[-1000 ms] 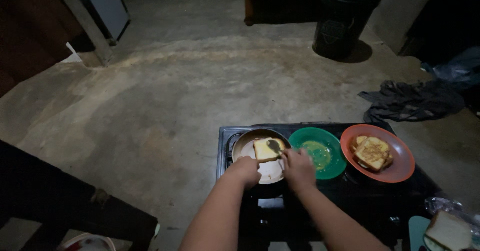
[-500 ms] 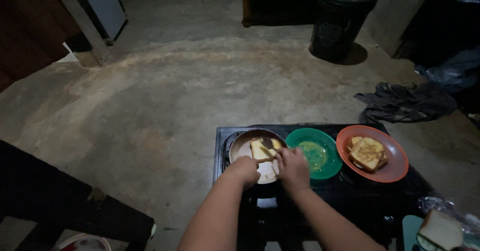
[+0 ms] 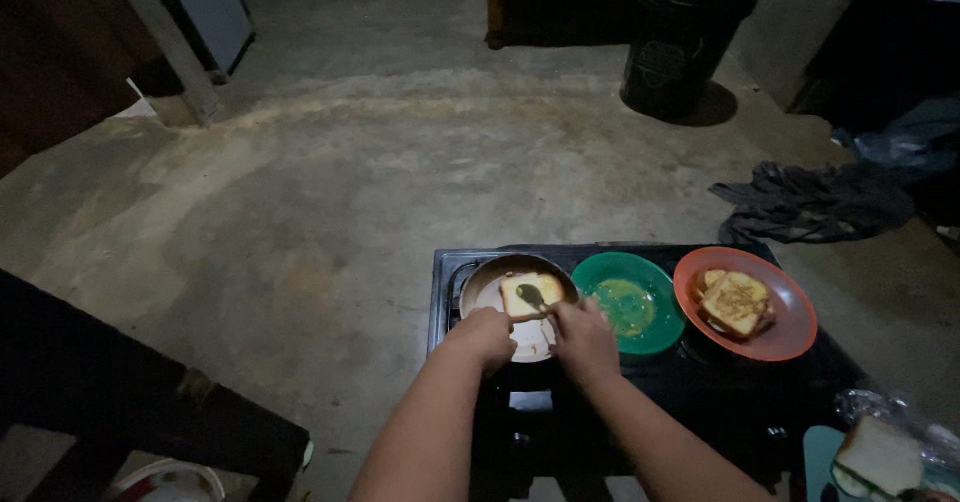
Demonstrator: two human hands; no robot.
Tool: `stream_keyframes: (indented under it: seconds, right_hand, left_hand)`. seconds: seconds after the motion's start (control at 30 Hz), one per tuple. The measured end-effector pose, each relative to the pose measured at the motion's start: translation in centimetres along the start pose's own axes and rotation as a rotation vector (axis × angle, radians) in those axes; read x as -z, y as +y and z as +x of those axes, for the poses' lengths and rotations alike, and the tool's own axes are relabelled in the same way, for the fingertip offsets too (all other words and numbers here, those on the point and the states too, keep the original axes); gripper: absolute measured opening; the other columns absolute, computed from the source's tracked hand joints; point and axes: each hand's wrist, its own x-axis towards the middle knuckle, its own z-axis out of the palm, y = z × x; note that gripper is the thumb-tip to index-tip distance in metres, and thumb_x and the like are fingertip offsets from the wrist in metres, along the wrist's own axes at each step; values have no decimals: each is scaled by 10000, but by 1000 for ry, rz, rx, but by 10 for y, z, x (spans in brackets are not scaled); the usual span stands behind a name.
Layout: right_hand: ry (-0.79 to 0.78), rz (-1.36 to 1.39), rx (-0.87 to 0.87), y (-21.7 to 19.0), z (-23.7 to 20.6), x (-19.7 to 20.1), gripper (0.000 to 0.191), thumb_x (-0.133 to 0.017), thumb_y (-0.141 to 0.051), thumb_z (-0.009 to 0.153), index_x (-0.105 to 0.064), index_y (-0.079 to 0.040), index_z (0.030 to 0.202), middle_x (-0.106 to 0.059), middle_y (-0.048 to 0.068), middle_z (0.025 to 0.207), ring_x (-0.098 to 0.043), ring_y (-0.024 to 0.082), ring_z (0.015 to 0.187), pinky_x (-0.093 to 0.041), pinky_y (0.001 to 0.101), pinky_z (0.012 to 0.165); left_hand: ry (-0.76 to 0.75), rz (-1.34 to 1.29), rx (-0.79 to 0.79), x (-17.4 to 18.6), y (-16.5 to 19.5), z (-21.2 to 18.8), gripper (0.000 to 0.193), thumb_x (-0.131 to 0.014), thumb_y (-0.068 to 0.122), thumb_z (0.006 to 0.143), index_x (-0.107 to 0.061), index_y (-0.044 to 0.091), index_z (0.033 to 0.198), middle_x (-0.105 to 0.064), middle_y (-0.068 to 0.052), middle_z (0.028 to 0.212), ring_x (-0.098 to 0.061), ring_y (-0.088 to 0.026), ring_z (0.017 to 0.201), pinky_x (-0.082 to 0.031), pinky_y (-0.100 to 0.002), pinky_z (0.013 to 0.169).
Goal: The person fries slices of bread in a pan on a portable countertop stove, flipping them with a spoon. They then cut cucumber and tomato on a cutting board, assemble the fried bread with the vegetables into sandwiches, cut the sandwiches in half with a knife, and place them on a plate.
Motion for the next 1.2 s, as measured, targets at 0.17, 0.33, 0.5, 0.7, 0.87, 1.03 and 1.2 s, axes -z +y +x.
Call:
stream_keyframes:
  seconds: [0.17,0.33,0.5,0.7,0.87,1.03,1.2]
  right_hand:
    - [-42,99,52,-1,-12,11,198,-664,-273,907,-742,-169,1056,-650,145,974,-632,363,936,-512,485,795]
    - [42,293,-146,20,-8,7,204,-702,-250,900,-744,-95,1027,-665,158,969,-695,314,838,-558,409,744]
    - [78,532,-363,57,13,-21,222,-633,-253,992,-761,-74,1026,-805,98,923,-756,201,836,-566,335,756]
    - [145,792,-430,68,15,-56,273,-592,-254,1027,-717,-13,1048,-807,87,943,-735,157,858,-566,298,813]
    - [76,881,-519,50,-9,-69,303,-545,-278,1045,-693,-15,1072,-802,96,944,-729,155,857,-549,298,834]
    - [-25,897,-541,27,-25,-69,319,-537,-289,1047,-681,-5,1066,-811,99,934,-727,156,858,-548,306,848]
    - [41,864,-440,32,-16,-69,320,-548,-285,1053,-707,-7,1045,-808,98,940,-724,151,858,-546,305,848]
  left_hand:
    - [-17,-60,41,5,7,-9,344,-678,223,848,-760,126,1168,-698,-196,1236,-668,-343,1165,-521,-430,1022]
    - [-30,-39,29,6,4,-9,325,-666,236,866,-756,106,1150,-696,-197,1232,-677,-347,1150,-531,-442,1009]
    - [17,-22,82,15,2,-20,298,-632,183,884,-774,94,1131,-704,-190,1229,-693,-358,1129,-549,-455,988]
    - [-58,171,76,36,8,-35,483,-882,172,721,-727,114,1175,-668,-135,1278,-633,-310,1206,-540,-452,996]
    - [-41,136,100,28,10,-33,431,-850,160,735,-769,121,1157,-700,-138,1281,-669,-319,1196,-554,-443,999]
    - [-3,133,72,24,1,-25,379,-792,217,813,-755,111,1176,-681,-160,1288,-659,-337,1195,-545,-463,997]
    - [22,158,29,25,1,-27,375,-765,166,812,-759,115,1183,-687,-167,1279,-666,-337,1194,-551,-466,989]
